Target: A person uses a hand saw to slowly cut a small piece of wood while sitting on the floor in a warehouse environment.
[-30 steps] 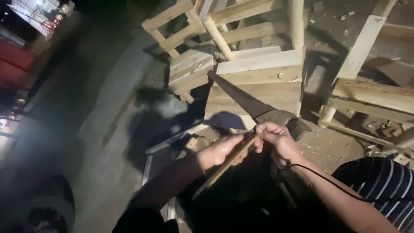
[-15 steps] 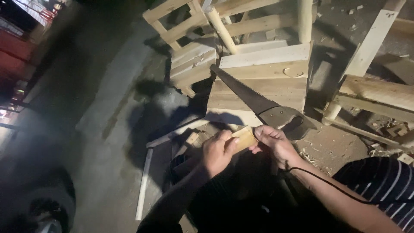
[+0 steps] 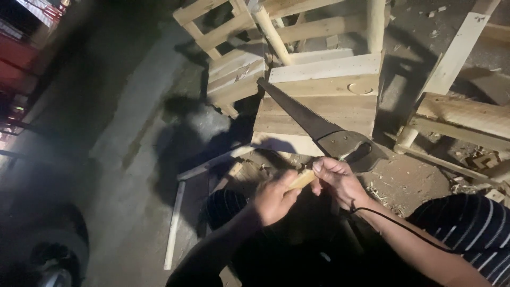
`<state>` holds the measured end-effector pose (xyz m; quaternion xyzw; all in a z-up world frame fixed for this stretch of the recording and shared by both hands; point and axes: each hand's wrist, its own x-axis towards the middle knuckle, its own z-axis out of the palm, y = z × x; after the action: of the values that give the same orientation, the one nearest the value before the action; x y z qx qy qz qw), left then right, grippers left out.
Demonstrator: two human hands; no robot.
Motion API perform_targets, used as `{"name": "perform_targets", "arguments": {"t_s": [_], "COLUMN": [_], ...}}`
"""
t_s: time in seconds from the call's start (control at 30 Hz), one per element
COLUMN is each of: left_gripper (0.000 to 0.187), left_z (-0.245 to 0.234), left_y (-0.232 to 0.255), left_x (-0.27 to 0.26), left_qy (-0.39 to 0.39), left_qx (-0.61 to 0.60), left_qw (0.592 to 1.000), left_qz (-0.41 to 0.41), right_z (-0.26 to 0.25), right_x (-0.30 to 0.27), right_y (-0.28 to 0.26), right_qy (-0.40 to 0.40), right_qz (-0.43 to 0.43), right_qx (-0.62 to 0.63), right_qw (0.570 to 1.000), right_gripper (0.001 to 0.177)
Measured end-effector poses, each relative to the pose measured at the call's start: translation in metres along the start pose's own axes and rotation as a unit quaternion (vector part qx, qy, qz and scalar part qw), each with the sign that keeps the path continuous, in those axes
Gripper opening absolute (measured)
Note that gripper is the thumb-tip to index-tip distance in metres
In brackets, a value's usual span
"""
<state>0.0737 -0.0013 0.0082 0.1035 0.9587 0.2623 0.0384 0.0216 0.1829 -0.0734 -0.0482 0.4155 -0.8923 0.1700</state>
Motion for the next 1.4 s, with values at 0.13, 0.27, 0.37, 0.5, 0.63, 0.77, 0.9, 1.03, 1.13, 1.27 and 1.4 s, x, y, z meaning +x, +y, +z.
{"name": "perform_targets", "arguments": {"t_s": [0.13,0.27,0.37,0.5,0.63,0.77,0.9,1.03,1.13,1.27,1.4], "left_gripper": [0.049,0.094,0.099,0.081,0.081,0.087,0.091,0.089,0.081,0.058,0.072], "left_z": [-0.008,0.007,-0.003,-0.009,-0.009,0.013,0.027,0.015,0.011,-0.012,-0.023], "left_y": [-0.002,-0.025,-0.007,0.004,0.000,-0.041,-0.075,-0.075,-0.114,-0.166,-0.203], "left_x": [-0.005,-0.006,-0.004,-0.012,-0.009,-0.010,-0.014,-0.010,-0.003,0.021,0.036], "left_qy": [0.010,-0.142,-0.155,-0.107,-0.117,-0.126,-0.125,-0.094,-0.129,-0.150,-0.140], "left_qx": [-0.053,-0.422,-0.449,-0.275,-0.256,-0.378,-0.470,-0.539,-0.578,-0.522,-0.524], "left_qw": [0.997,0.895,0.879,0.954,0.957,0.915,0.869,0.824,0.768,0.783,0.793], "left_qz": [0.049,-0.011,-0.034,-0.051,-0.067,-0.067,-0.090,-0.146,-0.244,-0.303,-0.278], "right_z": [-0.003,-0.006,0.006,0.025,0.022,0.001,-0.027,-0.080,-0.096,-0.118,-0.132], "right_x": [0.002,0.005,0.002,-0.003,-0.005,0.003,0.018,0.035,0.030,0.012,0.005], "right_y": [-0.011,-0.014,-0.024,-0.046,-0.041,-0.020,-0.015,-0.014,0.002,0.016,0.032], "right_qy": [-0.023,-0.014,0.005,0.017,0.010,-0.005,0.003,0.009,0.045,0.056,0.059], "right_qz": [-0.019,-0.007,0.002,-0.012,-0.001,-0.002,-0.021,0.043,0.085,-0.051,-0.105], "right_qx": [0.004,0.022,0.027,0.039,0.039,0.047,-0.117,-0.754,-0.913,-0.917,-0.932], "right_qw": [1.000,1.000,1.000,0.999,0.999,0.999,0.993,0.656,0.397,0.390,0.341], "right_gripper": [0.021,0.019,0.016,0.015,0.021,0.033,0.033,0.066,0.052,0.071,0.059]}}
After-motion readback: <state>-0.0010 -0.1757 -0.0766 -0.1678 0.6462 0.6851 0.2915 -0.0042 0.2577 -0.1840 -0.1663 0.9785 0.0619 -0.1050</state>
